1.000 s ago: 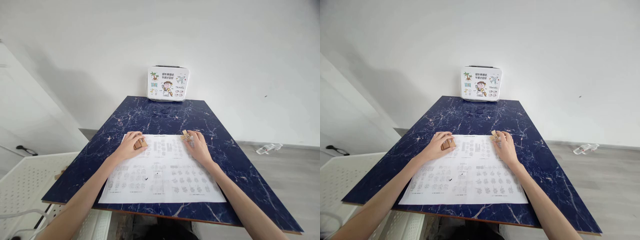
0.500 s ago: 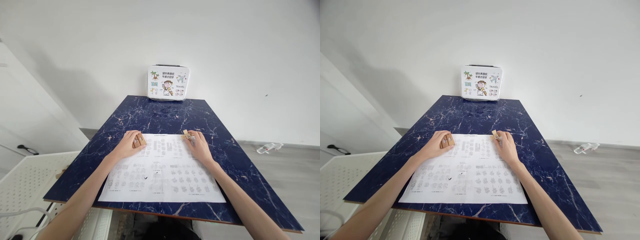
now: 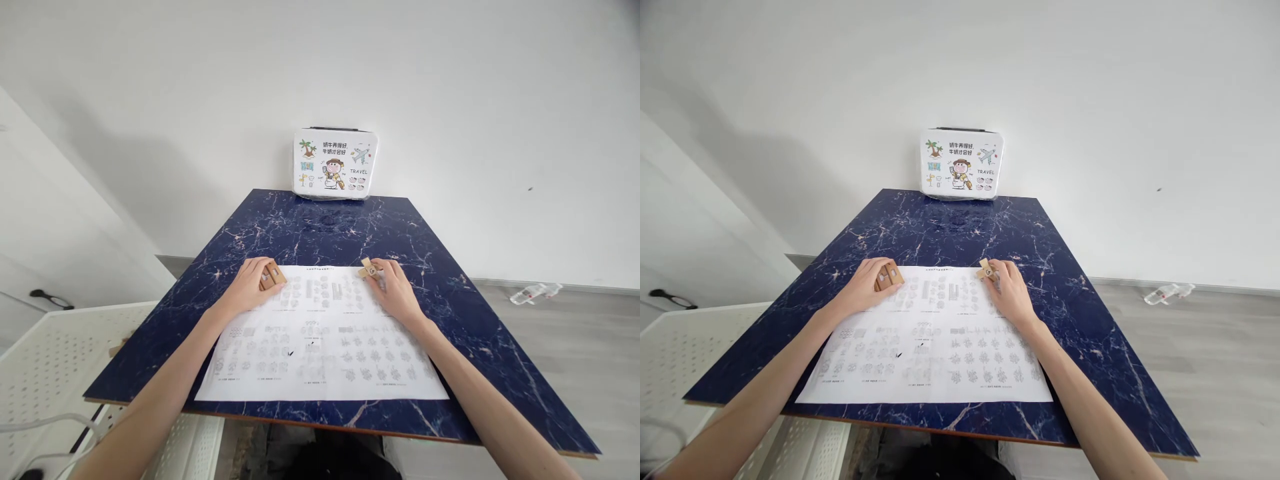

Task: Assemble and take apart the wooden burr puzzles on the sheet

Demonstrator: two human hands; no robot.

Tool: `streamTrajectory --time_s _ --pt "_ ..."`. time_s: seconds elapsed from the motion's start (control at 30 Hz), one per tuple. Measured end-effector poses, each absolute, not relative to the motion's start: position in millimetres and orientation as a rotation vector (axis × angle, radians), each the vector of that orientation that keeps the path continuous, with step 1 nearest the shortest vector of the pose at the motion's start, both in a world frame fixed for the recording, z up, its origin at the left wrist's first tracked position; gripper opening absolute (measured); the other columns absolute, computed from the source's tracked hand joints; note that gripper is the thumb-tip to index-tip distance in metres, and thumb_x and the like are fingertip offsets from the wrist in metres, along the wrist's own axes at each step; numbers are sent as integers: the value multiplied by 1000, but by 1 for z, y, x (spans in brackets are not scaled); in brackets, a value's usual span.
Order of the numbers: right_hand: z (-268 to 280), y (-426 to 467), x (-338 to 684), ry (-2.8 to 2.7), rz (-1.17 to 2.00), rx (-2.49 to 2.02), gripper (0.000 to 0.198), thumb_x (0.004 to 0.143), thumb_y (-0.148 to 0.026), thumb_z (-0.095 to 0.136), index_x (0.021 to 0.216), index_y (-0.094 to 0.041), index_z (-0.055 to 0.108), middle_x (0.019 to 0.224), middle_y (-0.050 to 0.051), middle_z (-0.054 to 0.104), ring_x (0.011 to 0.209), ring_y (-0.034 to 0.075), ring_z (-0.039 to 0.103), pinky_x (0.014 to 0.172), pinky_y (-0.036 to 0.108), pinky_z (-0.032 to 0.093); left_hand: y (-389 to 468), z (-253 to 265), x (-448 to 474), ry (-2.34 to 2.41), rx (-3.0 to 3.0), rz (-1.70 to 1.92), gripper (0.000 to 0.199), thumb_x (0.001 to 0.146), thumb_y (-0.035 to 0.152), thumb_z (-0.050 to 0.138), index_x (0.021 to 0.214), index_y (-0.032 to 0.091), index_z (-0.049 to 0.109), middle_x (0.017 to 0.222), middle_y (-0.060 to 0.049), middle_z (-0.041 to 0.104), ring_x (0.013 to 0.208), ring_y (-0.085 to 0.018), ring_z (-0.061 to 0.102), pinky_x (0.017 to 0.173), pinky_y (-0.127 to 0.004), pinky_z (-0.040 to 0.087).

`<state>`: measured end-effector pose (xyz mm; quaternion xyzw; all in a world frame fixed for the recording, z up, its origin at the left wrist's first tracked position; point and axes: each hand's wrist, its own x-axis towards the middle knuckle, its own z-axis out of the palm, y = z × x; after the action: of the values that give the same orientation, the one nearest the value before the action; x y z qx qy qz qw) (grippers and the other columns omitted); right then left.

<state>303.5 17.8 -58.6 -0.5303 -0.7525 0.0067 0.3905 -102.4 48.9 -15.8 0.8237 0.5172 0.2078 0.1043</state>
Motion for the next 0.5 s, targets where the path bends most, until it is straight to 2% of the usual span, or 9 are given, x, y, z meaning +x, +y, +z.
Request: streamTrajectory --time_s 0.3,0.43,0.5 --pt "-52 13 302 -1853 38 -1353 29 102 -41 58 127 -25 61 117 13 68 108 34 66 95 52 54 51 -17 -108 1534 2494 631 70 94 59 64 150 21 47 152 -17 52 145 -40 42 120 -60 38" --pt "-39 4 294 -1780 64 -1269 24 99 -38 64 120 -26 64 112 10 71 101 30 67 92 47 56 41 -5 -96 1345 2652 782 62 96 53 66 149 24 49 155 -14 51 150 -36 38 125 -59 32" --pt "-31 -3 286 -1779 89 -1185 23 99 -36 63 120 -26 64 113 10 71 103 29 68 91 47 57 31 5 -80 1248 2648 819 58 99 51 64 149 26 49 155 -11 53 150 -34 40 126 -56 33"
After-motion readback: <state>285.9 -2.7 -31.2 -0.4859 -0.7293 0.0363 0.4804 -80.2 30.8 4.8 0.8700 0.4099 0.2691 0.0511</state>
